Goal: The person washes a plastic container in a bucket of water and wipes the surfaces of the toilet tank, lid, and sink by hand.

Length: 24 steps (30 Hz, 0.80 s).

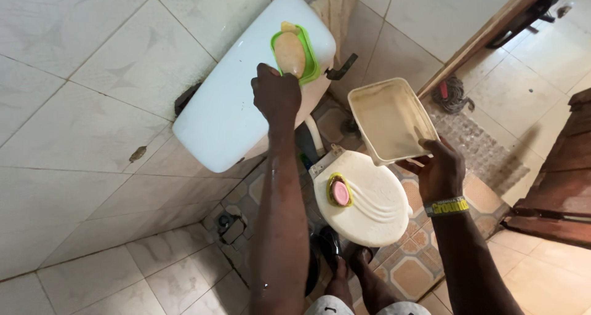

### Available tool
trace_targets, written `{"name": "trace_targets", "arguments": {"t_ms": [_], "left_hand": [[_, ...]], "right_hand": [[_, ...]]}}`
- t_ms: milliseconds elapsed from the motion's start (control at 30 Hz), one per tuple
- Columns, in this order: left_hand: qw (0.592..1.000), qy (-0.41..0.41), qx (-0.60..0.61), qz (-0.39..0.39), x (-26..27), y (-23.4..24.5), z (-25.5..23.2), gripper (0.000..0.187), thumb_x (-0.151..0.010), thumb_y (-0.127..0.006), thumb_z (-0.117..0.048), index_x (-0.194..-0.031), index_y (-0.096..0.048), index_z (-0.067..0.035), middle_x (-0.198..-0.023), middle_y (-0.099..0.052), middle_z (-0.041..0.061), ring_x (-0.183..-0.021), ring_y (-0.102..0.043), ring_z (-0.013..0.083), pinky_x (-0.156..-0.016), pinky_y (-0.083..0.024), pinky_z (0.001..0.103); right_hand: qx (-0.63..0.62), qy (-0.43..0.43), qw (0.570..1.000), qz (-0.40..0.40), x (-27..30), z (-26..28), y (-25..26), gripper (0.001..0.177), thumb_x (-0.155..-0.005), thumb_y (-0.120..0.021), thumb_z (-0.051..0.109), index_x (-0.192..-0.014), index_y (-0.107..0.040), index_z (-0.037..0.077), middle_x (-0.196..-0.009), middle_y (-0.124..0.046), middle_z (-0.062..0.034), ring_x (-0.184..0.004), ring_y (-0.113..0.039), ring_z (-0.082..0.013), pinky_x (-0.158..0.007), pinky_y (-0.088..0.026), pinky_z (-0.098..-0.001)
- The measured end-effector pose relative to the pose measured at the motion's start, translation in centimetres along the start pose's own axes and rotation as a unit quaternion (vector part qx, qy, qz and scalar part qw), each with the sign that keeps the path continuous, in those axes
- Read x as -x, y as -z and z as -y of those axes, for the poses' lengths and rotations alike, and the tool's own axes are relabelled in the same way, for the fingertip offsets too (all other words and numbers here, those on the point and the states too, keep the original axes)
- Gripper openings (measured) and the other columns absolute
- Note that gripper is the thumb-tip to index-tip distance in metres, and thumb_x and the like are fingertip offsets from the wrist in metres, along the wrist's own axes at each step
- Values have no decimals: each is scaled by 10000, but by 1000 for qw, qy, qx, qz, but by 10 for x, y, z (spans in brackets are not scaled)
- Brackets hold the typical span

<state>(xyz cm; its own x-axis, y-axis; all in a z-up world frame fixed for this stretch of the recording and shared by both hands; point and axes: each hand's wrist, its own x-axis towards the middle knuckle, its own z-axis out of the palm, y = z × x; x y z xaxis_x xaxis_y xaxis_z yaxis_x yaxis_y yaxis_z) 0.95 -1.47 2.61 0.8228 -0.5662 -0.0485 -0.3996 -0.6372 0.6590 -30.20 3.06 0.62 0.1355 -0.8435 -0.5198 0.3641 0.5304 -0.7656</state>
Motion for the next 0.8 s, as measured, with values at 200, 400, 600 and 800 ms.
{"name": "trace_targets", "arguments": {"t_ms": [200, 400, 600, 800], "left_hand": [[992, 40, 107, -56, 17, -18, 4, 300, -791, -681, -160, -1028, -567, -15, -1049, -659, 181, -1000, -662, 365, -924, -513, 507], [957, 73, 271, -74, 40, -19, 0, 394, -797, -703, -140, -1144, -638, 33, -1113, -572, 118, -736, -710, 253, -652, -625, 377], [859, 147, 490, 29, 75, -36, 25, 335, -861, -699, -30, -1171, -603, 52, -929, -693, 189, -712, -656, 204, -619, -581, 343], [782, 150, 592, 119, 132, -80, 86, 340, -852, -698, 59, -1168, -581, 9, -1023, -646, 113, -852, -688, 216, -714, -634, 366]], "right_hand": [[-11, 2, 1000, -7, 7, -10, 21, 373, -913, -544, 163, -1212, -592, -54, -1079, -688, -188, -960, -711, -336, -869, -619, -488], [-5, -3, 1000, -18, 19, -6, 37, 353, -912, -552, 149, -1193, -570, -65, -1113, -693, -208, -1001, -714, -348, -927, -605, -500], [-3, -1, 1000, -12, 28, -1, 52, 404, -882, -548, 152, -1227, -590, -53, -1133, -702, -187, -1014, -719, -330, -909, -609, -486], [-2, 16, 1000, -27, 25, -14, 93, 409, -908, -562, 125, -1276, -602, -49, -1128, -684, -160, -985, -688, -289, -859, -589, -448]]}}
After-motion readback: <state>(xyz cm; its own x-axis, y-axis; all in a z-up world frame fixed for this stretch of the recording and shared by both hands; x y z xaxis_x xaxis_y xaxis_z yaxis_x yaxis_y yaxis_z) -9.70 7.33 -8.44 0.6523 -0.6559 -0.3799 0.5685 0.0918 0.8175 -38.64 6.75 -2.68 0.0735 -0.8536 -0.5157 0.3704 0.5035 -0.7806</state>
